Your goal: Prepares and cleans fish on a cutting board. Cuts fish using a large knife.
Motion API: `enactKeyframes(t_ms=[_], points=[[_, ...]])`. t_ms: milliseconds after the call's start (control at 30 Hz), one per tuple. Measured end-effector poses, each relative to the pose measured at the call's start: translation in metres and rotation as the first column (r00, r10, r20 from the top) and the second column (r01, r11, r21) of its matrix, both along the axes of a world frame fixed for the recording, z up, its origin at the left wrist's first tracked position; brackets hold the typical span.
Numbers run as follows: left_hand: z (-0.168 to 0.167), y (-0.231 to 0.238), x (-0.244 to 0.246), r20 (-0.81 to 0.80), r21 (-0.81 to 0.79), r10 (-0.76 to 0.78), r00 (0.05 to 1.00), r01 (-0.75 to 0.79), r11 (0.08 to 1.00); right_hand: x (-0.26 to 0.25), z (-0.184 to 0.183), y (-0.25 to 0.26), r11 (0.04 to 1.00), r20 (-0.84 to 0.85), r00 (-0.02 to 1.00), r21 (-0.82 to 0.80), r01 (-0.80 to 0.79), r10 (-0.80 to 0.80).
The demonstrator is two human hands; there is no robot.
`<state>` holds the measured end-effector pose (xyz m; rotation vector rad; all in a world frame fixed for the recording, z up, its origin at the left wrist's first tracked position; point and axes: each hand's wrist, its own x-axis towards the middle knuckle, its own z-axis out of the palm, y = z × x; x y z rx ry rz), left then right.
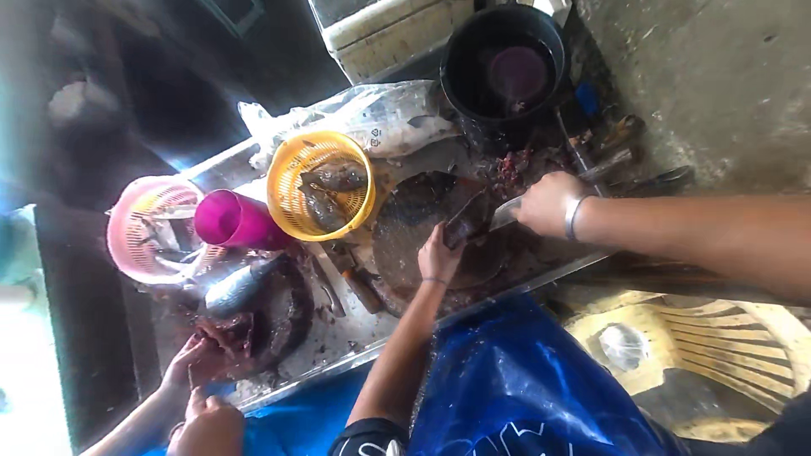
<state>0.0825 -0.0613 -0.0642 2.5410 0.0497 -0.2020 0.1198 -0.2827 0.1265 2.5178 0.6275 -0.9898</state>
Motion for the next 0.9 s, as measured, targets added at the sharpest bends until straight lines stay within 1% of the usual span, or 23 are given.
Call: enactKeyframes(t_ms=[33, 67, 100, 133, 167, 200, 233, 267, 300, 333, 400, 433, 500, 533, 600, 633, 667, 700, 733, 800, 833, 867, 900], points=[[-0.004, -0.004, -0.01, 0.026, -0.02, 0.078, 0.997, -0.077, 0.997, 0.001, 0.007, 0.0, 0.998, 0.005, 0.998, -0.006, 0.06, -0.059], [-0.007, -0.006, -0.018, 0.023, -0.064, 0.164, 0.986, -0.162, 0.985, 0.003, 0.009, -0.009, 0.989, -0.007, 0.99, 0.036, 0.144, -0.144], [-0.01, -0.008, -0.026, 0.0, -0.124, 0.246, 0.969, -0.244, 0.962, 0.003, 0.004, -0.024, 0.963, -0.049, 0.97, 0.115, 0.242, -0.238], [-0.012, -0.009, -0.033, -0.038, -0.191, 0.32, 0.947, -0.321, 0.928, 0.001, -0.009, -0.041, 0.905, -0.117, 0.933, 0.23, 0.358, -0.34], [-0.014, -0.01, -0.038, -0.069, -0.259, 0.387, 0.92, -0.391, 0.883, -0.007, -0.027, -0.052, 0.789, -0.218, 0.865, 0.355, 0.502, -0.452], [-0.016, -0.011, -0.042, -0.093, -0.322, 0.447, 0.89, -0.452, 0.832, -0.023, -0.045, -0.054, 0.602, -0.346, 0.752, 0.452, 0.658, -0.562], [-0.017, -0.013, -0.046, -0.111, -0.376, 0.501, 0.859, -0.503, 0.778, -0.044, -0.064, -0.047, 0.377, -0.498, 0.597, 0.477, 0.794, -0.628], [-0.016, -0.014, -0.048, -0.127, -0.419, 0.543, 0.83, -0.541, 0.729, -0.064, -0.081, -0.037, 0.179, -0.655, 0.428, 0.413, 0.893, -0.623], [-0.014, -0.016, -0.048, -0.14, -0.451, 0.571, 0.809, -0.566, 0.691, -0.079, -0.095, -0.027, 0.062, -0.745, 0.301, 0.331, 0.942, -0.596], [-0.012, -0.015, -0.05, -0.15, -0.463, 0.589, 0.794, -0.582, 0.668, -0.091, -0.108, -0.019, 0.038, -0.749, 0.265, 0.306, 0.951, -0.607], [-0.011, -0.011, -0.058, -0.149, -0.442, 0.599, 0.787, -0.595, 0.671, -0.109, -0.13, -0.008, 0.127, -0.564, 0.386, 0.443, 0.888, -0.73], [-0.011, -0.01, -0.062, -0.148, -0.446, 0.601, 0.785, -0.596, 0.668, -0.113, -0.137, -0.007, 0.149, -0.48, 0.43, 0.517, 0.843, -0.765], [-0.011, -0.009, -0.071, -0.168, -0.499, 0.605, 0.778, -0.597, 0.628, -0.119, -0.146, -0.013, 0.124, -0.47, 0.45, 0.574, 0.809, -0.759], [-0.011, -0.007, -0.073, -0.178, -0.538, 0.609, 0.773, -0.594, 0.598, -0.119, -0.148, -0.018, 0.074, -0.525, 0.423, 0.561, 0.825, -0.738], [-0.005, 0.003, -0.077, -0.182, -0.618, 0.63, 0.755, -0.586, 0.524, -0.116, -0.152, -0.028, -0.089, -0.682, 0.285, 0.458, 0.885, -0.673], [0.004, 0.01, -0.073, -0.18, -0.663, 0.641, 0.746, -0.574, 0.481, -0.112, -0.157, -0.033, -0.129, -0.672, 0.263, 0.474, 0.871, -0.692], [0.016, 0.017, -0.065, -0.17, -0.713, 0.657, 0.734, -0.552, 0.432, -0.105, -0.162, -0.037, -0.104, -0.59, 0.297, 0.55, 0.829, -0.751], [0.027, 0.025, -0.054, -0.159, -0.759, 0.679, 0.717, -0.528, 0.38, -0.098, -0.168, -0.041, -0.049, -0.501, 0.345, 0.618, 0.785, -0.794], [0.036, 0.035, -0.042, -0.155, -0.789, 0.697, 0.7, -0.513, 0.339, -0.096, -0.172, -0.044, -0.016, -0.46, 0.382, 0.654, 0.756, -0.802], [0.055, 0.058, -0.008, -0.165, -0.851, 0.713, 0.682, -0.464, 0.247, -0.099, -0.181, -0.046, -0.046, -0.465, 0.437, 0.723, 0.689, -0.77], [0.061, 0.071, 0.011, -0.17, -0.878, 0.715, 0.678, -0.434, 0.203, -0.102, -0.181, -0.045, -0.023, -0.456, 0.492, 0.75, 0.661, -0.742], [0.064, 0.085, 0.024, -0.174, -0.9, 0.693, 0.699, -0.399, 0.177, -0.109, -0.181, -0.043, 0.051, -0.41, 0.558, 0.772, 0.633, -0.721], [0.064, 0.098, 0.033, -0.171, -0.922, 0.668, 0.724, -0.358, 0.151, -0.118, -0.182, -0.042, 0.154, -0.343, 0.629, 0.785, 0.6, -0.698]])
